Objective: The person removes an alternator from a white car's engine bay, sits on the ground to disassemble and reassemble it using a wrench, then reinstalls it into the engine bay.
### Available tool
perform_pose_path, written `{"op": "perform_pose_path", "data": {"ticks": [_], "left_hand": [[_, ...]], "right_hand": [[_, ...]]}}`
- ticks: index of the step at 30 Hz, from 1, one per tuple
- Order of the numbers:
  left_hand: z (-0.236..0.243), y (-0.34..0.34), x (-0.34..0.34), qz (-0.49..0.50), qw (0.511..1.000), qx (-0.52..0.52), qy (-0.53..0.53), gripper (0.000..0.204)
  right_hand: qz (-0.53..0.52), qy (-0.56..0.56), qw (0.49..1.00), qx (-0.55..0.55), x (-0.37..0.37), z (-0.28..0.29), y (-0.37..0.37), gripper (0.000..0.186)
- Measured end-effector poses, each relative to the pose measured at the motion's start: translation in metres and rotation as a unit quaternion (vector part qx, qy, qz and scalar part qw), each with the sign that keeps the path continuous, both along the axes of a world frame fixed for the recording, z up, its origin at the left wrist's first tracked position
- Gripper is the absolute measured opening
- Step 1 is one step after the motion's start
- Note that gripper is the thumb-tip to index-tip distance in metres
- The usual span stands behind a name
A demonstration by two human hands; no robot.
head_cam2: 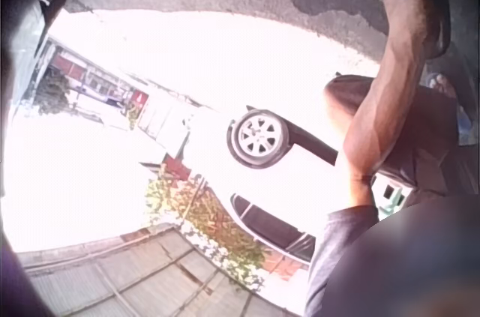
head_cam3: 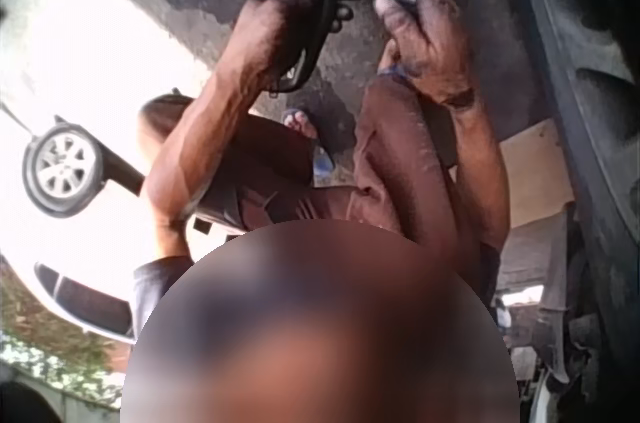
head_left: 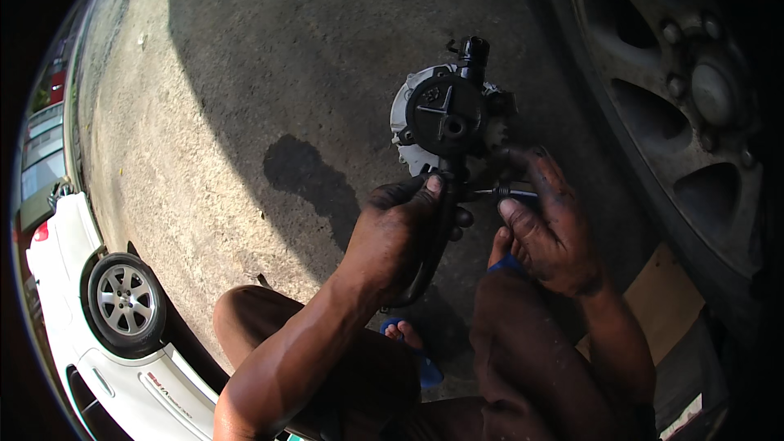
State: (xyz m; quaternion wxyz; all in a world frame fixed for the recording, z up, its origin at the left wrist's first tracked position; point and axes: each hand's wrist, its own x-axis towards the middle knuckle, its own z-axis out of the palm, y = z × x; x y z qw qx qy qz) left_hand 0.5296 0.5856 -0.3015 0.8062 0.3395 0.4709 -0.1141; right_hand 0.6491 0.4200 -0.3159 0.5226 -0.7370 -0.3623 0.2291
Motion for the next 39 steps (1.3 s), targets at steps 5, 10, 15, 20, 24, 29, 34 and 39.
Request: {"op": "perform_pose_path", "data": {"ticks": [5,10,15,20,24,29,34,39], "left_hand": [[0.003,-0.002,0.001,-0.001,1.0,0.001,0.014,0.032],[0.002,0.0,0.0,-0.012,1.0,0.001,0.01,0.032],[0.004,-0.002,0.0,-0.031,0.999,0.022,0.017,0.045],[0.009,-0.018,0.0,-0.127,0.978,0.166,-0.006,0.057],[0.017,-0.021,-0.008,-0.127,0.97,0.205,0.016,0.056],[0.02,-0.037,-0.008,-0.15,0.942,0.296,0.046,0.051],[0.004,-0.059,0.004,-0.201,0.869,0.438,0.116,0.041],[-0.006,-0.055,0.001,-0.217,0.859,0.455,0.092,0.038]], "right_hand": [[0.053,0.006,0.998,-0.02,0.005,-0.004,-0.003,0.029],[-0.02,0.107,0.994,-0.023,-0.005,-0.004,-0.005,0.03],[0.077,-0.014,0.996,-0.045,0.008,-0.008,-0.015,0.039],[0.055,0.053,0.997,-0.031,0.004,-0.007,-0.014,0.035],[0.009,0.059,0.998,-0.012,0.008,-0.003,-0.019,0.029],[-0.175,0.256,0.95,0.031,0.04,0.013,-0.01,0.018],[-0.106,0.017,0.978,0.18,0.054,0.007,0.08,0.018],[-0.064,-0.179,0.976,0.107,0.058,-0.007,0.13,0.012]]}}
